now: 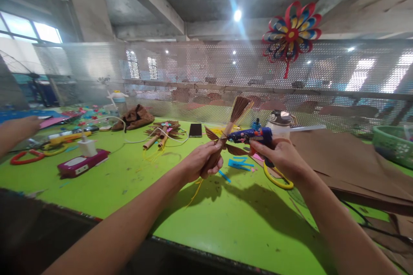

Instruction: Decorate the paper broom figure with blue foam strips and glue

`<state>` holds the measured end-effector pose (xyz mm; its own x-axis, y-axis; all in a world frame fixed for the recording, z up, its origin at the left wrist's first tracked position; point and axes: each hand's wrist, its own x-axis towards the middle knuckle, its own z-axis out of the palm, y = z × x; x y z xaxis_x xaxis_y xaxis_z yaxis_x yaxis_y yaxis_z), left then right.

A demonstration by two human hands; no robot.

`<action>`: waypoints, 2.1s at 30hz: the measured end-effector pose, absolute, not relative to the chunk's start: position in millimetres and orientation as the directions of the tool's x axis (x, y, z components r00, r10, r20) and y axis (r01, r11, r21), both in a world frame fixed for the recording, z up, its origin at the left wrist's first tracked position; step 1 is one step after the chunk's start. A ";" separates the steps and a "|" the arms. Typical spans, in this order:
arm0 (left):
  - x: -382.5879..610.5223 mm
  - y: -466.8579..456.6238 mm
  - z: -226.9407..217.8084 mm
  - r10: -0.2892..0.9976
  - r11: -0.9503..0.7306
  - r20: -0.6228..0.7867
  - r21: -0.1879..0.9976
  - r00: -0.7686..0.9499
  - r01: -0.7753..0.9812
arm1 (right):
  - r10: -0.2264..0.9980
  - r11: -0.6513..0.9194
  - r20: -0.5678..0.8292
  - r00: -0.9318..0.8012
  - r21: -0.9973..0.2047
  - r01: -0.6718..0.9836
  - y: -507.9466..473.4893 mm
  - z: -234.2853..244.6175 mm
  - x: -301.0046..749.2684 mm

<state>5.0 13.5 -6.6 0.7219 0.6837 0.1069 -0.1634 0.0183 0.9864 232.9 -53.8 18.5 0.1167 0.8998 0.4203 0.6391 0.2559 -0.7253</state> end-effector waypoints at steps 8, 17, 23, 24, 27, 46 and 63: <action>5.5 16.0 -8.8 0.687 0.001 0.132 0.983 0.714 -0.183 | 0.887 0.283 0.447 0.114 -0.723 0.630 -51.8 16.0 237.7; 5.6 14.0 -9.2 0.673 -0.029 0.115 0.991 0.731 -0.129 | 0.892 0.276 0.444 0.085 -0.683 0.676 -52.9 16.4 224.2; 6.8 13.4 -8.1 0.694 -0.017 0.121 0.988 0.710 -0.152 | 0.880 0.280 0.459 0.121 -0.707 0.650 -47.7 9.2 234.7; 6.9 13.3 -7.9 0.694 -0.014 0.118 0.989 0.710 -0.150 | 0.878 0.285 0.464 0.119 -0.706 0.648 -47.1 8.3 235.5; 6.9 13.3 -7.9 0.696 -0.002 0.114 0.988 0.708 -0.157 | 0.879 0.292 0.466 0.101 -0.694 0.659 -47.6 9.0 234.8; 1.8 32.2 -5.8 0.909 0.018 0.121 0.945 0.399 -0.328 | 0.731 0.417 0.642 0.232 -0.690 0.592 -45.8 8.1 230.9; -11.0 44.8 2.1 0.984 -0.072 0.135 0.892 0.112 -0.446 | 0.763 0.215 0.533 -0.365 0.324 0.921 9.6 -27.3 255.9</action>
<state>-11.0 44.8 2.1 0.1119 0.9845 0.1351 -0.4462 -0.0717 0.8921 255.9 9.6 -27.3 -0.3652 0.7633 0.5329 0.9214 0.2148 0.3237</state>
